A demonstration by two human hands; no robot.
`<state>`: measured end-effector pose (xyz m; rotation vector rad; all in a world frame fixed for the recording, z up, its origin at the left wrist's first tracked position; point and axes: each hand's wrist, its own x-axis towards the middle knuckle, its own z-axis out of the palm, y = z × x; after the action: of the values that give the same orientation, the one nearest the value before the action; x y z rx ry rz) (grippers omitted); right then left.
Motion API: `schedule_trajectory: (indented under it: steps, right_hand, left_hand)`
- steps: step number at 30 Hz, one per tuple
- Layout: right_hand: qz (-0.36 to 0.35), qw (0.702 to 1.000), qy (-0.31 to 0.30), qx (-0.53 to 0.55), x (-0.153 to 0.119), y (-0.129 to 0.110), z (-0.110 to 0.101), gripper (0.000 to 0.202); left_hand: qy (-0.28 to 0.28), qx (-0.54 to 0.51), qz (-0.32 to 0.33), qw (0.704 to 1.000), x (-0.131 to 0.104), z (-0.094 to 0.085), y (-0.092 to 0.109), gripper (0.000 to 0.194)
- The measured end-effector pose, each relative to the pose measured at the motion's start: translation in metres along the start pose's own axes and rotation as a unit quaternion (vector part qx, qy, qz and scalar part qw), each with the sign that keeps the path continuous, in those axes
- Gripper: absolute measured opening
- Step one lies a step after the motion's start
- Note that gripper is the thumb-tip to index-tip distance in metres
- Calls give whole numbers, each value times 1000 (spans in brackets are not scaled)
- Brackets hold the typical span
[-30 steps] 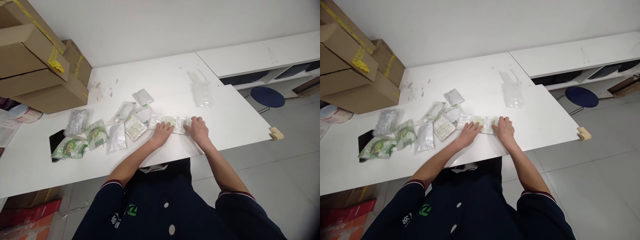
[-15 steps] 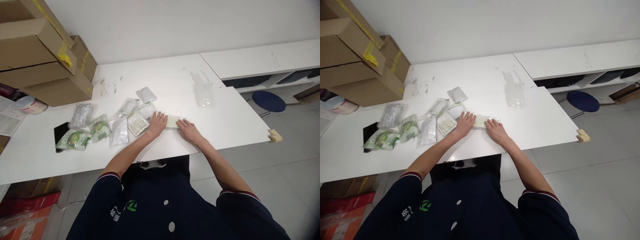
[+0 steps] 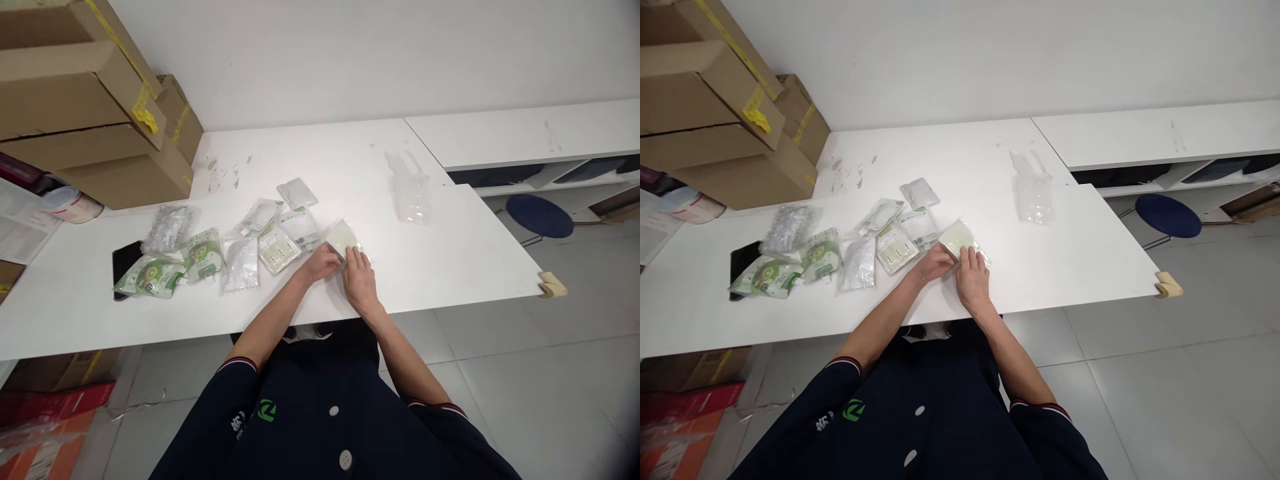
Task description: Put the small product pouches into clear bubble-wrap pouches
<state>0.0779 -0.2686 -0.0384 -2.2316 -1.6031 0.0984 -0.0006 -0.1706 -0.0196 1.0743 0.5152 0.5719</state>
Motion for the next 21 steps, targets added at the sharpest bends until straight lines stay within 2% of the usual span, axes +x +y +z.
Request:
schedule_trajectory:
  steps: [1,3,5,7,9,11,13,15,16,17,18,21]
  right_hand:
    - [-2,1000,11,2,0,-3,3,57]
    - [-6,1000,14,-4,2,-7,3,57]
    - [-26,999,-22,-8,10,-4,-5,54]
    - [-33,999,-38,11,25,6,-19,51]
    - [5,997,-1,78,46,20,-30,55]
    - [53,977,12,206,69,34,-34,63]
    - [64,931,-43,358,91,44,-30,66]
    - [69,894,-79,435,113,51,-21,59]
    - [81,893,-73,437,124,54,-16,55]
    - [98,899,-56,422,136,58,-12,52]
    - [115,910,-34,397,149,63,-9,49]
    - [150,938,3,312,188,75,1,42]
  left_hand:
    - [13,-23,5,1000,-3,1,-1,39]
    - [105,-58,23,993,-4,4,-3,34]
    - [213,-77,15,974,-1,5,-5,30]
    - [265,-90,-14,960,6,1,-2,26]
    - [246,-98,-41,963,13,-4,4,26]
    - [192,-86,-44,977,17,-10,14,32]
    - [147,-29,-27,988,21,-16,26,39]
    - [131,99,-17,986,26,-25,39,40]
    - [138,191,-11,972,30,-31,46,39]
    - [152,297,-1,943,34,-38,54,38]
    - [170,405,13,898,40,-46,62,38]
    - [202,664,42,718,67,-68,80,33]
